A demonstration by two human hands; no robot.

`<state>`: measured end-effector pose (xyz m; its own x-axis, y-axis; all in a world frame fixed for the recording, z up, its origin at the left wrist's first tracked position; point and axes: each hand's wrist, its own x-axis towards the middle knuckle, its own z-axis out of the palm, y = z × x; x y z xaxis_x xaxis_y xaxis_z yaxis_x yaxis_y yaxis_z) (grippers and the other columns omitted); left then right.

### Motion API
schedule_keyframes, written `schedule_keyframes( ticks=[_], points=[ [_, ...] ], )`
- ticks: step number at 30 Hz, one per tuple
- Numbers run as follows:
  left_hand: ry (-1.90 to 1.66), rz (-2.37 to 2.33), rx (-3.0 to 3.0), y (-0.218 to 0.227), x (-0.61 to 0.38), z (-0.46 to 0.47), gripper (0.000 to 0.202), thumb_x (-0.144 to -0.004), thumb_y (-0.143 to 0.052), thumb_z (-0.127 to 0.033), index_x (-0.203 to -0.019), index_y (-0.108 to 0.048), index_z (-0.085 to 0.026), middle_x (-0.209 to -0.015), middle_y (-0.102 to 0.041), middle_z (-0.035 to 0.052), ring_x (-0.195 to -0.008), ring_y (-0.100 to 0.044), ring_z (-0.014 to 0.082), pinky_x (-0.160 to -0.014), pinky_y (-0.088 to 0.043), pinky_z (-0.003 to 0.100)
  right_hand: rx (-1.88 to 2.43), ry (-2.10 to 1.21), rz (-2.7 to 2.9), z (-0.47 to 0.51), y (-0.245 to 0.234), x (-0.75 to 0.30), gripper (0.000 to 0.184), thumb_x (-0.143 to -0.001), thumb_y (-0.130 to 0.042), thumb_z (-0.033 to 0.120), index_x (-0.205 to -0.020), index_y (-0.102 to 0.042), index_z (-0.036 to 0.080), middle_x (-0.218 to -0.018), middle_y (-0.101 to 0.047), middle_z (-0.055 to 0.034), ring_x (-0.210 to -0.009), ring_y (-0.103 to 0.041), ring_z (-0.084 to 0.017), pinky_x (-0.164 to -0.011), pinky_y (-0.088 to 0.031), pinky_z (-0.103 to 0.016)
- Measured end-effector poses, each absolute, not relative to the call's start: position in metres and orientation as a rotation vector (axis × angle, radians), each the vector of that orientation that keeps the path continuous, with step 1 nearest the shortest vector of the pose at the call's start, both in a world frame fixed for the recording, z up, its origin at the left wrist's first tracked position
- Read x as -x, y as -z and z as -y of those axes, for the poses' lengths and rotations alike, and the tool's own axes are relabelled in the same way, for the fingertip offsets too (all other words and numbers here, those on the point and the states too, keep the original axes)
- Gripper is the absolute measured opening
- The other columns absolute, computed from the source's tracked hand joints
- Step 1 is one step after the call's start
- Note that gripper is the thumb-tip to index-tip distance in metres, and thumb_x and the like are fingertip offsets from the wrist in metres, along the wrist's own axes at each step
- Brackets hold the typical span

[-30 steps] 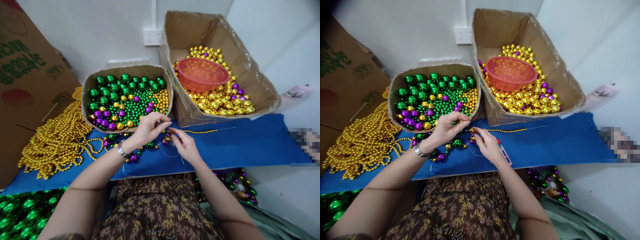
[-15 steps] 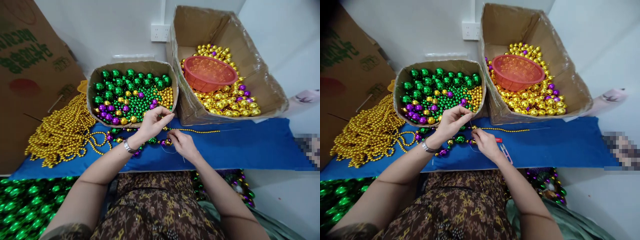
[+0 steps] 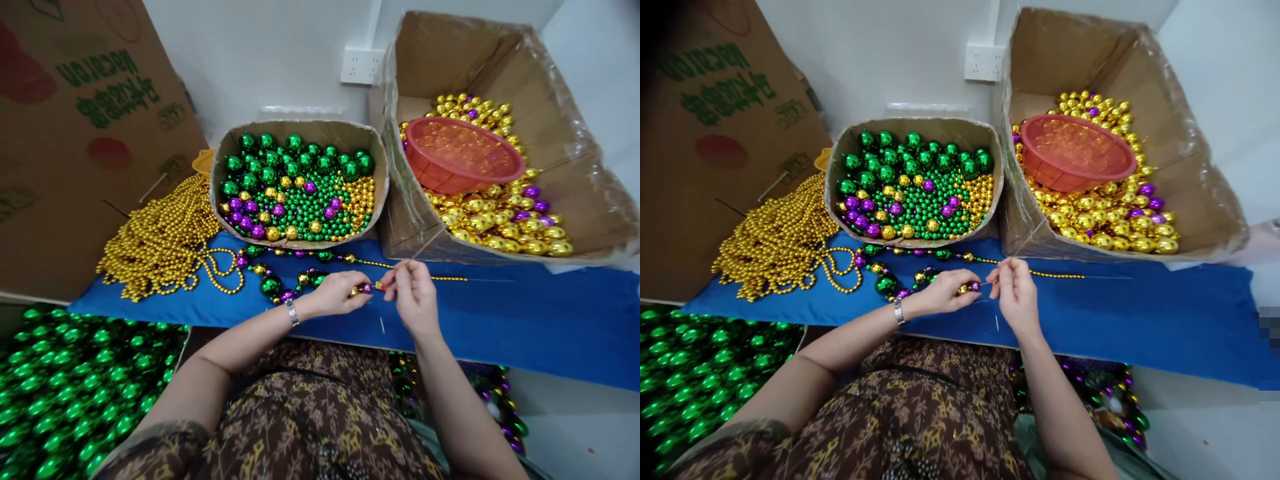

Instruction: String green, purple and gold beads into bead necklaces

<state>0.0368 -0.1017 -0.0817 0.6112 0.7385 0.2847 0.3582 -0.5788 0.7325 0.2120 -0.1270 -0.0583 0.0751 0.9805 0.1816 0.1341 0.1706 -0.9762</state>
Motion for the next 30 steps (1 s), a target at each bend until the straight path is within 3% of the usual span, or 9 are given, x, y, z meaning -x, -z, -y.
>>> schedule_keyframes(
  ticks=[4, 9, 14, 17, 19, 22, 27, 30],
  points=[
    [-0.718, -1.0, -2.473, 0.089, -0.036, 0.111, 0.028, -0.094, -0.045, -0.041, -0.102, -0.059, -0.017, -0.092, -0.063, 0.0068, -0.082, -0.062, 0.0178, -0.064, -0.046, 0.026, 1.108, -1.027, 1.041, 0.128, 0.061, -0.214, 0.03, -0.09, -0.056, 0.051, -0.091, -0.046, 0.023, -0.059, -0.049, 0.0094, -0.042, -0.046, -0.005, -0.042, -0.037, -0.016],
    [-0.59, -1.089, -2.693, 0.093, -0.04, 0.117, 0.037, -0.096, -0.04, -0.043, -0.119, -0.052, -0.017, -0.101, -0.061, 0.0077, -0.081, -0.062, 0.0177, -0.059, -0.047, 0.026, 1.043, -0.946, 0.859, 0.13, 0.055, -0.209, 0.033, -0.085, -0.063, 0.051, -0.089, -0.046, 0.022, -0.057, -0.049, 0.0104, -0.041, -0.044, -0.004, -0.041, -0.036, -0.015],
    [-0.441, -1.219, -2.808, 0.104, -0.023, 0.117, 0.06, -0.093, -0.048, -0.034, -0.145, -0.028, -0.01, -0.101, -0.063, 0.0121, -0.094, -0.06, 0.0251, -0.083, -0.049, 0.038, 1.042, -0.889, 0.828, 0.131, 0.047, -0.218, 0.033, -0.086, -0.061, 0.051, -0.091, -0.045, 0.023, -0.06, -0.055, 0.0088, -0.042, -0.047, -0.005, -0.041, -0.037, -0.016],
    [-0.344, -1.271, -2.836, 0.112, -0.004, 0.116, 0.063, -0.092, -0.049, -0.032, -0.148, -0.026, -0.014, -0.115, -0.061, 0.0156, -0.113, -0.054, 0.0295, -0.1, -0.039, 0.049, 1.066, -0.859, 0.796, 0.13, 0.051, -0.228, 0.035, -0.084, -0.062, 0.053, -0.091, -0.044, 0.023, -0.058, -0.053, 0.0095, -0.041, -0.046, -0.005, -0.04, -0.036, -0.015],
    [-0.275, -1.317, -2.837, 0.116, 0.008, 0.114, 0.059, -0.093, -0.047, -0.026, -0.148, -0.028, -0.018, -0.118, -0.06, 0.0154, -0.118, -0.05, 0.0298, -0.102, -0.036, 0.051, 1.099, -0.865, 0.762, 0.13, 0.057, -0.234, 0.036, -0.083, -0.062, 0.054, -0.089, -0.044, 0.023, -0.056, -0.048, 0.0108, -0.04, -0.043, -0.004, -0.039, -0.033, -0.014],
    [-0.203, -1.385, -2.827, 0.123, 0.022, 0.108, 0.056, -0.093, -0.044, -0.022, -0.147, -0.032, -0.017, -0.122, -0.059, 0.0161, -0.117, -0.05, 0.0298, -0.095, -0.042, 0.046, 1.125, -0.814, 0.689, 0.131, 0.068, -0.241, 0.037, -0.083, -0.062, 0.055, -0.088, -0.045, 0.023, -0.054, -0.042, 0.0121, -0.041, -0.038, -0.003, -0.039, -0.03, -0.012],
    [-0.112, -1.386, -2.883, 0.126, 0.044, 0.096, 0.051, -0.094, -0.043, -0.035, -0.143, -0.041, -0.018, -0.135, -0.051, 0.0173, -0.111, -0.051, 0.0309, -0.082, -0.049, 0.041, 1.166, -0.726, 0.607, 0.133, 0.079, -0.256, 0.039, -0.08, -0.064, 0.056, -0.087, -0.045, 0.023, -0.054, -0.038, 0.0124, -0.042, -0.034, -0.003, -0.039, -0.03, -0.012],
    [-0.036, -1.284, -2.974, 0.124, 0.061, 0.085, 0.048, -0.097, -0.037, -0.035, -0.142, -0.042, -0.022, -0.137, -0.051, 0.0162, -0.107, -0.054, 0.0301, -0.079, -0.049, 0.04, 1.169, -0.68, 0.571, 0.135, 0.082, -0.266, 0.041, -0.078, -0.066, 0.057, -0.089, -0.045, 0.023, -0.054, -0.039, 0.0127, -0.042, -0.033, -0.003, -0.039, -0.031, -0.013]
  ],
)
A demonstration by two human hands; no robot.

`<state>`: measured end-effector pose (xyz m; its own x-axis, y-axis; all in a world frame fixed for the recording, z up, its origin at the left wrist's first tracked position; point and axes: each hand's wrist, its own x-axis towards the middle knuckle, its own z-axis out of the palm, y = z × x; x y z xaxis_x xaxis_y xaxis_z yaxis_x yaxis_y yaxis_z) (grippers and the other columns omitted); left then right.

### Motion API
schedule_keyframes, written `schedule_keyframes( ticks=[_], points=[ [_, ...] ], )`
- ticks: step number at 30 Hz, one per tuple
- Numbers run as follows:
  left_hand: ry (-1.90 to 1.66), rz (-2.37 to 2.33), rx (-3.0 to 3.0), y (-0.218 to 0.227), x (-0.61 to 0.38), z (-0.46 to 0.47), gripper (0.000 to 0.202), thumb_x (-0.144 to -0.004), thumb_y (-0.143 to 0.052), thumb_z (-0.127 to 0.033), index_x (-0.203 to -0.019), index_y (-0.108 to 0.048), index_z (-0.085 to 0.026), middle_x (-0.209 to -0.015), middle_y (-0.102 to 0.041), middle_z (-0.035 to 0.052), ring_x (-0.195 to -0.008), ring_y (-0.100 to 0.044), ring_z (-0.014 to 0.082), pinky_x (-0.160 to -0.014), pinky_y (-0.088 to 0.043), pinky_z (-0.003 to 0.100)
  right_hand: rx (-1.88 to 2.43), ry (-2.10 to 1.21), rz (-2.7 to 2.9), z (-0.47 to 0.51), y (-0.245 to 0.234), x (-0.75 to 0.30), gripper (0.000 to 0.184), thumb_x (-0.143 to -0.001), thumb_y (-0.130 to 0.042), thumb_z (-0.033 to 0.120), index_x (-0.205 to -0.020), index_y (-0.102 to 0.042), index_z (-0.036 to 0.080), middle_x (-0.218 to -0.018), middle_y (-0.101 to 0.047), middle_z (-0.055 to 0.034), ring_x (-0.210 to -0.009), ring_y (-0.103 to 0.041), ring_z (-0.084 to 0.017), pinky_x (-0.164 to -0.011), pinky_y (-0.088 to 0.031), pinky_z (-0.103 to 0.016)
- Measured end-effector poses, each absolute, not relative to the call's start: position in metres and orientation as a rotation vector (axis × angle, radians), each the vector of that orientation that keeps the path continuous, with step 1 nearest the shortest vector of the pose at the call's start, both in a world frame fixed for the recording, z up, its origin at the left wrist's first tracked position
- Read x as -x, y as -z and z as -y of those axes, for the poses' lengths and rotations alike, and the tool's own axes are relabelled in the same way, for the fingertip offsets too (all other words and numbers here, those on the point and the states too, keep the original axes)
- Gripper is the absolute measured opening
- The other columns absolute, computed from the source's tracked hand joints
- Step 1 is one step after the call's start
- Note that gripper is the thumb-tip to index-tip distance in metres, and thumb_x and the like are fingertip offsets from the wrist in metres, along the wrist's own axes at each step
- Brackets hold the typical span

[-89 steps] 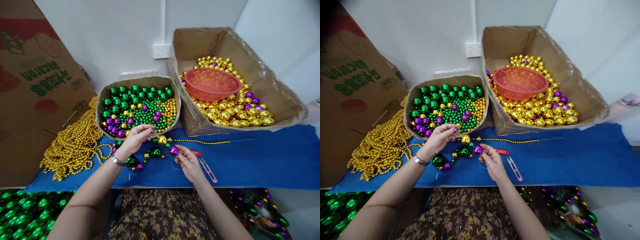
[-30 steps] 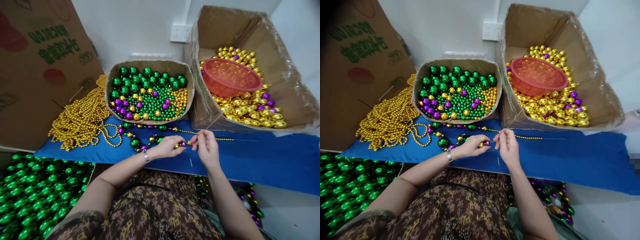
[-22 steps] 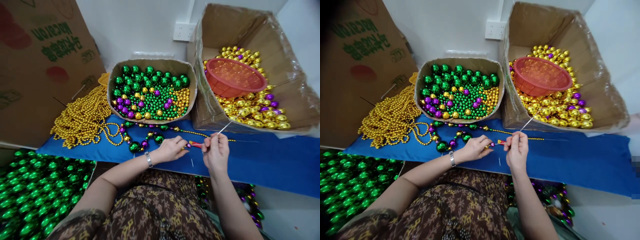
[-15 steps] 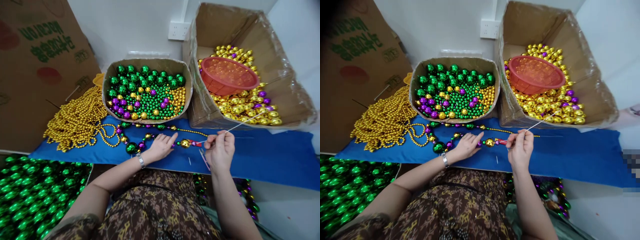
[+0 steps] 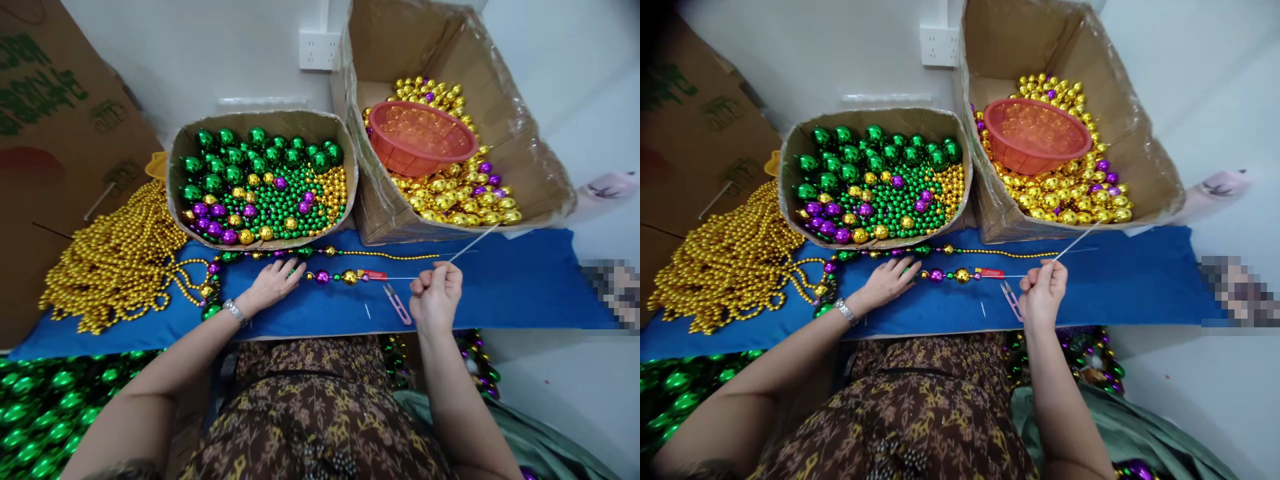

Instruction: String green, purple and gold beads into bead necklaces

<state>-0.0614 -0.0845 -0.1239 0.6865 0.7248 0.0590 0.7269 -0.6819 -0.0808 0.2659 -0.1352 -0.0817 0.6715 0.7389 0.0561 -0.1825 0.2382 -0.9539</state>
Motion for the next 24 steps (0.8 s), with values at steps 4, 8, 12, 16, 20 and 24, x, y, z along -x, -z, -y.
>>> schedule_keyframes(
  ticks=[4, 8, 12, 16, 20, 24],
  points=[
    [0.01, 1.003, 2.817, 0.123, 0.087, 0.066, 0.044, -0.097, -0.037, -0.027, -0.14, -0.045, -0.024, -0.137, -0.052, 0.0162, -0.109, -0.055, 0.0301, -0.085, -0.048, 0.042, 1.202, -0.595, 0.531, 0.138, 0.08, -0.281, 0.041, -0.079, -0.065, 0.057, -0.09, -0.044, 0.023, -0.054, -0.04, 0.0128, -0.041, -0.034, -0.004, -0.039, -0.031, -0.013],
    [0.053, 0.877, 2.816, 0.123, 0.104, 0.055, 0.039, -0.096, -0.041, -0.026, -0.133, -0.052, -0.024, -0.138, -0.051, 0.0158, -0.114, -0.053, 0.031, -0.092, -0.045, 0.046, 1.215, -0.509, 0.488, 0.137, 0.069, -0.295, 0.032, -0.085, -0.06, 0.05, -0.091, -0.043, 0.024, -0.057, -0.045, 0.0116, -0.041, -0.037, -0.004, -0.038, -0.032, -0.014],
    [0.064, 0.94, 2.825, 0.116, 0.108, 0.057, 0.04, -0.093, -0.048, -0.035, -0.131, -0.054, -0.023, -0.134, -0.053, 0.0167, -0.116, -0.052, 0.032, -0.093, -0.045, 0.046, 1.152, -0.397, 0.463, 0.132, 0.044, -0.304, 0.015, -0.095, -0.049, 0.036, -0.09, -0.042, 0.024, -0.055, -0.045, 0.0101, -0.041, -0.038, -0.006, -0.037, -0.03, -0.014],
    [0.129, 0.99, 2.825, 0.102, 0.095, 0.071, 0.049, -0.09, -0.052, -0.043, -0.132, -0.053, -0.019, -0.133, -0.053, 0.0191, -0.115, -0.052, 0.033, -0.09, -0.047, 0.046, 1.027, -0.427, 0.571, 0.134, 0.015, -0.285, 0.011, -0.096, -0.047, 0.031, -0.088, -0.043, 0.025, -0.052, -0.043, 0.0101, -0.042, -0.034, -0.007, -0.038, -0.029, -0.015],
    [0.426, 0.876, 2.883, 0.077, 0.068, 0.083, 0.034, -0.092, -0.049, -0.037, -0.118, -0.061, -0.019, -0.113, -0.065, 0.0122, -0.096, -0.06, 0.0235, -0.079, -0.05, 0.036, 0.952, -0.633, 0.734, 0.142, 0.006, -0.239, 0.019, -0.09, -0.06, 0.039, -0.089, -0.048, 0.024, -0.053, -0.04, 0.0101, -0.042, -0.032, -0.006, -0.039, -0.03, -0.015],
    [0.8, 1.117, 2.837, 0.043, 0.044, 0.062, 0.024, -0.093, -0.047, -0.031, -0.105, -0.065, -0.019, -0.093, -0.068, 0.0087, -0.085, -0.061, 0.0195, -0.076, -0.048, 0.032, 0.976, -0.855, 0.873, 0.149, 0.025, -0.204, 0.022, -0.09, -0.057, 0.045, -0.09, -0.052, 0.024, -0.058, -0.039, 0.0085, -0.045, -0.036, -0.005, -0.042, -0.032, -0.016]
  ],
)
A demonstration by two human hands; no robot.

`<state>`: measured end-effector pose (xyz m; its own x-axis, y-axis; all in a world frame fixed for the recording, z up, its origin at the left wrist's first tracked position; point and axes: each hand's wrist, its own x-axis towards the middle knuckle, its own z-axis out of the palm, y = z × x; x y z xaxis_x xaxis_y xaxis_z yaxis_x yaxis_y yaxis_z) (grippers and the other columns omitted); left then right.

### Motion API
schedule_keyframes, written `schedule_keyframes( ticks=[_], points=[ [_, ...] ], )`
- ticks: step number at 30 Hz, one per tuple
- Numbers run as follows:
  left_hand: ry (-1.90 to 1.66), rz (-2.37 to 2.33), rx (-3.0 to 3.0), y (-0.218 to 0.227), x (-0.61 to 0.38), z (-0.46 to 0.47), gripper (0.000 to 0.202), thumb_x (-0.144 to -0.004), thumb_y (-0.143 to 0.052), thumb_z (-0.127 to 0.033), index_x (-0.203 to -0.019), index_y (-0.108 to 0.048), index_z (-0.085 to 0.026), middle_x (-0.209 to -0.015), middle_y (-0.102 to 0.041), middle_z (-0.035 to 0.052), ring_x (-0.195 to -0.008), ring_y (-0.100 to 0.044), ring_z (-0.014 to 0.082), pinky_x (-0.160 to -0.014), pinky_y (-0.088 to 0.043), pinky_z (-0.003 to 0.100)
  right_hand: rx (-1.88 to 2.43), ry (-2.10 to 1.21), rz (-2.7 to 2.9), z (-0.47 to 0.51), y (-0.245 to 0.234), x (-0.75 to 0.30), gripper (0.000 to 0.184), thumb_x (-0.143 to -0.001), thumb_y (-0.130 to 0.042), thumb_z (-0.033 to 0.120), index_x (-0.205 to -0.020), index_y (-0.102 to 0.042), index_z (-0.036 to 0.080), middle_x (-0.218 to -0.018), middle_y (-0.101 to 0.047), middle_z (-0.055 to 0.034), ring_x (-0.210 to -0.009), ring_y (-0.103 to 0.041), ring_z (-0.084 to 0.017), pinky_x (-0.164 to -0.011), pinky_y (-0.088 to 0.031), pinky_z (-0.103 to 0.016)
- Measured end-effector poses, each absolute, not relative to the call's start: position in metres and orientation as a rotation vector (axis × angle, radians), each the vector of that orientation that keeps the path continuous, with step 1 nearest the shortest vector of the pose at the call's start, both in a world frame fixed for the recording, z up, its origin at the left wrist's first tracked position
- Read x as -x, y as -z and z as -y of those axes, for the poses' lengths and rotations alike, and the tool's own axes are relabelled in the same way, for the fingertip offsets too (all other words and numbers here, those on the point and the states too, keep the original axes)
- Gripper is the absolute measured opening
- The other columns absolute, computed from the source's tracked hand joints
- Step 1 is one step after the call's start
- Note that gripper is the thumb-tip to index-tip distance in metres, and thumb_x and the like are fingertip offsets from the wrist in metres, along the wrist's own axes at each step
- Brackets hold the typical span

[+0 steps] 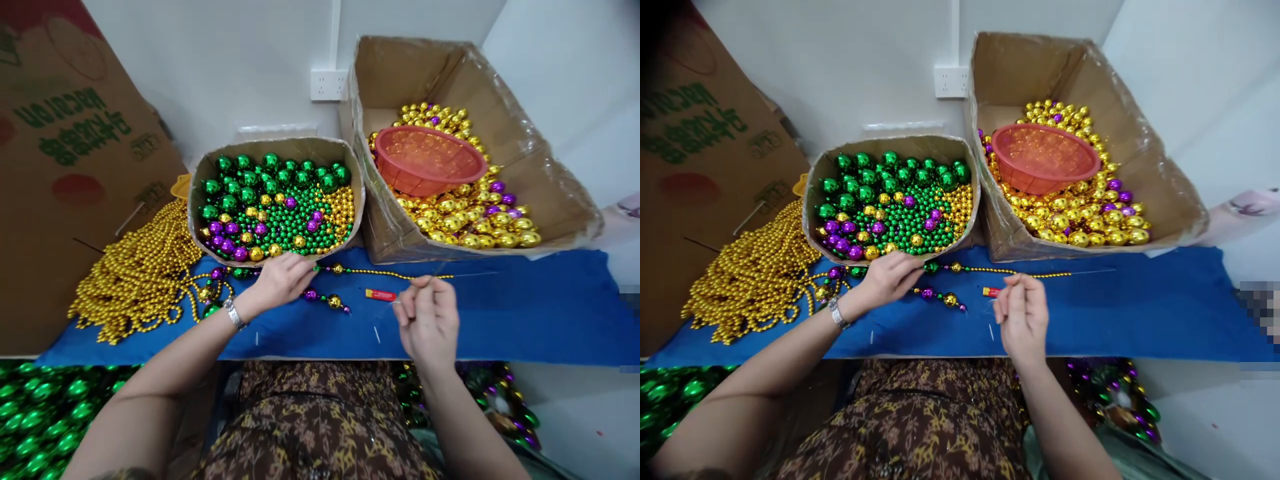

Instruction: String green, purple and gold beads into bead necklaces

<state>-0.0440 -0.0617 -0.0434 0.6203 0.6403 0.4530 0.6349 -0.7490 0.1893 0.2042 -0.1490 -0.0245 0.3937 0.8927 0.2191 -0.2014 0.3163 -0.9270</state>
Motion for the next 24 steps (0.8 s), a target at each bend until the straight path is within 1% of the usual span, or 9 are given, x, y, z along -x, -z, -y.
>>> schedule_keyframes(
  ticks=[3, 7, 9, 12, 14, 17, 19, 21, 24],
  points=[
    [-0.875, -1.381, -2.594, 0.027, 0.037, 0.025, 0.024, -0.092, -0.048, -0.031, -0.099, -0.068, -0.018, -0.09, -0.069, 0.0096, -0.084, -0.062, 0.021, -0.076, -0.048, 0.033, 1.035, -0.945, 0.996, 0.15, 0.044, -0.2, 0.023, -0.093, -0.051, 0.047, -0.095, -0.054, 0.024, -0.06, -0.041, 0.0074, -0.047, -0.041, -0.006, -0.045, -0.035, -0.02],
    [-0.699, -1.59, -2.435, 0.025, 0.035, -0.02, 0.021, -0.087, -0.053, -0.027, -0.095, -0.07, -0.017, -0.084, -0.071, 0.0078, -0.074, -0.063, 0.0214, -0.071, -0.047, 0.032, 1.113, -1.021, 1.122, 0.148, 0.06, -0.206, 0.025, -0.094, -0.05, 0.045, -0.098, -0.057, 0.021, -0.059, -0.045, 0.0059, -0.054, -0.048, -0.009, -0.053, -0.04, -0.022],
    [-0.655, -1.663, -2.386, 0.027, 0.034, -0.036, 0.021, -0.086, -0.053, -0.026, -0.096, -0.07, -0.017, -0.082, -0.071, 0.0072, -0.073, -0.064, 0.0219, -0.071, -0.047, 0.032, 1.125, -1.035, 1.14, 0.147, 0.063, -0.208, 0.025, -0.095, -0.049, 0.044, -0.097, -0.057, 0.021, -0.06, -0.047, 0.0053, -0.055, -0.049, -0.009, -0.054, -0.041, -0.023],
    [-0.678, -1.729, -2.361, 0.027, 0.024, -0.06, 0.025, -0.087, -0.052, -0.026, -0.1, -0.069, -0.015, -0.086, -0.071, 0.0095, -0.08, -0.066, 0.0244, -0.076, -0.048, 0.033, 1.134, -1.042, 1.143, 0.146, 0.064, -0.206, 0.024, -0.095, -0.048, 0.044, -0.097, -0.056, 0.021, -0.06, -0.048, 0.0053, -0.054, -0.05, -0.009, -0.054, -0.041, -0.022],
    [-0.727, -1.731, -2.374, 0.025, 0.01, -0.081, 0.032, -0.087, -0.052, -0.027, -0.111, -0.065, -0.011, -0.097, -0.07, 0.0135, -0.09, -0.065, 0.0267, -0.083, -0.048, 0.036, 1.141, -1.044, 1.159, 0.144, 0.065, -0.203, 0.024, -0.096, -0.046, 0.043, -0.097, -0.055, 0.021, -0.06, -0.048, 0.0055, -0.054, -0.05, -0.01, -0.054, -0.041, -0.022],
    [-0.828, -1.712, -2.4, 0.018, -0.019, -0.116, 0.052, -0.086, -0.056, -0.03, -0.132, -0.051, -0.006, -0.119, -0.061, 0.0203, -0.112, -0.057, 0.0305, -0.096, -0.043, 0.04, 1.17, -1.031, 1.203, 0.14, 0.069, -0.199, 0.025, -0.097, -0.044, 0.043, -0.099, -0.054, 0.021, -0.06, -0.05, 0.005, -0.055, -0.051, -0.01, -0.054, -0.041, -0.022],
    [-0.841, -1.7, -2.39, 0.014, -0.038, -0.137, 0.061, -0.085, -0.059, -0.032, -0.139, -0.043, -0.008, -0.128, -0.054, 0.0217, -0.12, -0.051, 0.0324, -0.101, -0.039, 0.042, 1.195, -1.021, 1.223, 0.138, 0.071, -0.198, 0.025, -0.097, -0.043, 0.043, -0.1, -0.054, 0.02, -0.06, -0.05, 0.0046, -0.055, -0.052, -0.011, -0.055, -0.042, -0.023],
    [-0.769, -1.694, -2.354, 0.013, -0.052, -0.154, 0.059, -0.085, -0.06, -0.032, -0.138, -0.045, -0.01, -0.128, -0.053, 0.0208, -0.121, -0.05, 0.0336, -0.101, -0.039, 0.044, 1.21, -1.014, 1.236, 0.137, 0.073, -0.198, 0.025, -0.098, -0.043, 0.042, -0.101, -0.055, 0.02, -0.061, -0.051, 0.0044, -0.056, -0.052, -0.011, -0.056, -0.043, -0.023],
    [-0.662, -1.686, -2.303, 0.016, -0.061, -0.163, 0.051, -0.081, -0.064, -0.025, -0.128, -0.053, -0.01, -0.121, -0.053, 0.0189, -0.115, -0.054, 0.0333, -0.101, -0.039, 0.044, 1.221, -0.998, 1.27, 0.136, 0.071, -0.202, 0.024, -0.098, -0.043, 0.041, -0.103, -0.056, 0.021, -0.063, -0.052, 0.0042, -0.058, -0.054, -0.011, -0.059, -0.045, -0.023]
  ],
)
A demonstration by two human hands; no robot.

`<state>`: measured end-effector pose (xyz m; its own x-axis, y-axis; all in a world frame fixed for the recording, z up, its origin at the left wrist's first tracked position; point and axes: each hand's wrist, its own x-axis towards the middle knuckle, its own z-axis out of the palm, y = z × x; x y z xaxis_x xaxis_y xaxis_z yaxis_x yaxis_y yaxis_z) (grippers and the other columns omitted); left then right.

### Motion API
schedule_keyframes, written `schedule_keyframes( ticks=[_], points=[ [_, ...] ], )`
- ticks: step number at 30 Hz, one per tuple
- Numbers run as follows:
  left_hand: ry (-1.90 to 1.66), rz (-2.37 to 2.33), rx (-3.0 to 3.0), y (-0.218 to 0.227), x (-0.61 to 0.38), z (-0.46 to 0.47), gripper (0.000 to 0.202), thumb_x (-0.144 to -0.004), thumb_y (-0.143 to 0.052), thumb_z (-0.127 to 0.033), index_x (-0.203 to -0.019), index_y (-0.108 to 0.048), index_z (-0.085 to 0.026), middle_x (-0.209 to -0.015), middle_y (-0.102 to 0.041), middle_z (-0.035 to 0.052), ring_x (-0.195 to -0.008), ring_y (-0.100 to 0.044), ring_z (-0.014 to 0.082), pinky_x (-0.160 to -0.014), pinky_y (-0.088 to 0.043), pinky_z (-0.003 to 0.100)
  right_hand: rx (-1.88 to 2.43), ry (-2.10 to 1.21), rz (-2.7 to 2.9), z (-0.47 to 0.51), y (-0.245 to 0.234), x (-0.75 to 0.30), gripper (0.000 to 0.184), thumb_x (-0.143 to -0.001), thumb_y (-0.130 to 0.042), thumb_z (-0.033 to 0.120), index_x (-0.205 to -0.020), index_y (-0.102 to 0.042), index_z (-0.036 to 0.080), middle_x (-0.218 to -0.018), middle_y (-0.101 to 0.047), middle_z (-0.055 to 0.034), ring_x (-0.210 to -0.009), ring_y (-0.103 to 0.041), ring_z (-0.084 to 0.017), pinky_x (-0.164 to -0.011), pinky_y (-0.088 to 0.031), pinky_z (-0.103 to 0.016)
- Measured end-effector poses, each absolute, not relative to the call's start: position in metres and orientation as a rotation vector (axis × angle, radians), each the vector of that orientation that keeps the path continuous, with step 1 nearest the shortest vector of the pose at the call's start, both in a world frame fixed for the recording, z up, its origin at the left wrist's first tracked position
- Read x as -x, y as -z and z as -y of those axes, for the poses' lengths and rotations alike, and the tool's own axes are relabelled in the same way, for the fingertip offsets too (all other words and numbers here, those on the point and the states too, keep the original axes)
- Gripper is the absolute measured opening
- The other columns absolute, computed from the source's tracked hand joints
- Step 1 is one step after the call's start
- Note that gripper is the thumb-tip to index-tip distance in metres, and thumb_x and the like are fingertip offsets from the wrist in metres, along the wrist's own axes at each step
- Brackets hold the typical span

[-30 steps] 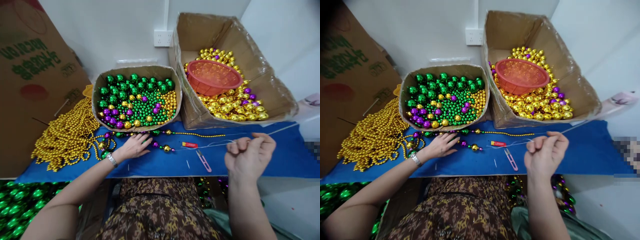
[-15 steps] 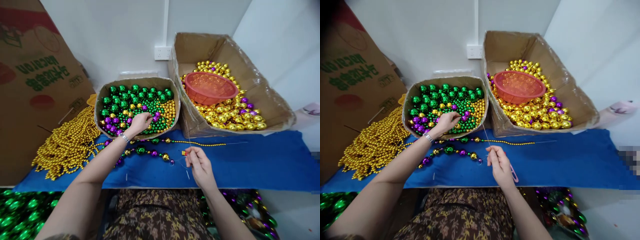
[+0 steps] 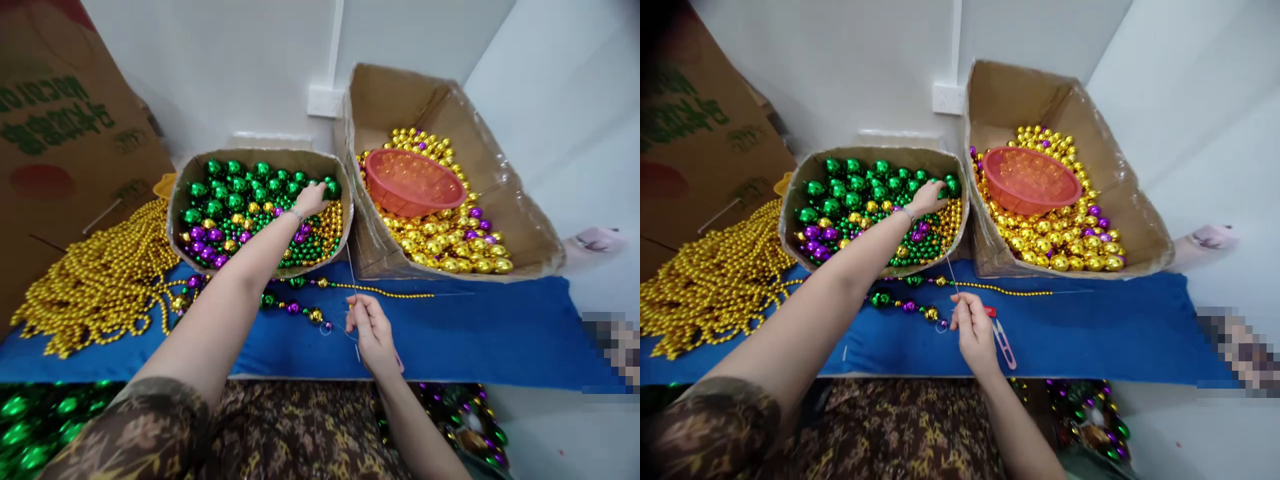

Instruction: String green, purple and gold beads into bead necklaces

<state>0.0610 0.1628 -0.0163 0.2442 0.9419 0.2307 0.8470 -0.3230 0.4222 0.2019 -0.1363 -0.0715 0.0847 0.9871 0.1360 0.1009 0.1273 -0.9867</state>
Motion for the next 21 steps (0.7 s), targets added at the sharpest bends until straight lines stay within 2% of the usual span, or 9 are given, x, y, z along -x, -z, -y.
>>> schedule_keyframes(
  ticks=[4, 7, 10, 13, 21],
  points=[
    [-0.869, -1.485, -2.091, 0.014, -0.054, -0.134, 0.046, -0.076, -0.068, -0.022, -0.12, -0.057, -0.012, -0.114, -0.054, 0.0131, -0.115, -0.052, 0.0297, -0.101, -0.04, 0.044, 1.281, -0.942, 1.358, 0.137, 0.069, -0.207, 0.024, -0.097, -0.043, 0.039, -0.105, -0.058, 0.021, -0.064, -0.055, 0.0037, -0.057, -0.057, -0.011, -0.058, -0.047, -0.023],
    [-1.065, -1.077, -1.605, 0.007, -0.039, -0.083, 0.039, -0.085, -0.061, -0.035, -0.12, -0.055, -0.02, -0.113, -0.055, 0.0078, -0.108, -0.056, 0.0245, -0.09, -0.05, 0.044, 1.348, -0.812, 1.46, 0.138, 0.068, -0.209, 0.023, -0.097, -0.044, 0.036, -0.105, -0.06, 0.022, -0.064, -0.059, 0.0029, -0.054, -0.058, -0.011, -0.055, -0.047, -0.023],
    [-1.111, -0.796, -1.228, 0.006, -0.021, -0.03, 0.033, -0.09, -0.052, -0.044, -0.117, -0.057, -0.024, -0.113, -0.057, 0.0069, -0.105, -0.058, 0.0226, -0.086, -0.053, 0.045, 1.373, -0.604, 1.565, 0.139, 0.067, -0.206, 0.02, -0.096, -0.045, 0.032, -0.102, -0.062, 0.023, -0.079, -0.069, -0.0019, -0.062, -0.064, -0.014, -0.061, -0.051, -0.025],
    [-1.112, -0.734, -1.057, 0.011, -0.01, 0.009, 0.031, -0.09, -0.054, -0.045, -0.114, -0.059, -0.025, -0.111, -0.061, 0.0071, -0.101, -0.06, 0.0228, -0.088, -0.054, 0.048, 1.334, -0.457, 1.657, 0.14, 0.064, -0.202, 0.018, -0.095, -0.046, 0.027, -0.1, -0.063, 0.022, -0.094, -0.073, -0.0055, -0.073, -0.069, -0.016, -0.07, -0.053, -0.027],
    [-1.183, -0.781, -1.004, 0.02, -0.008, 0.044, 0.035, -0.084, -0.062, -0.037, -0.117, -0.057, -0.029, -0.114, -0.063, 0.0045, -0.104, -0.062, 0.0224, -0.091, -0.052, 0.049, 1.267, -0.31, 1.783, 0.149, 0.062, -0.195, 0.019, -0.095, -0.045, 0.022, -0.102, -0.063, 0.022, -0.09, -0.074, -0.0051, -0.069, -0.07, -0.016, -0.069, -0.055, -0.027]
  ],
)
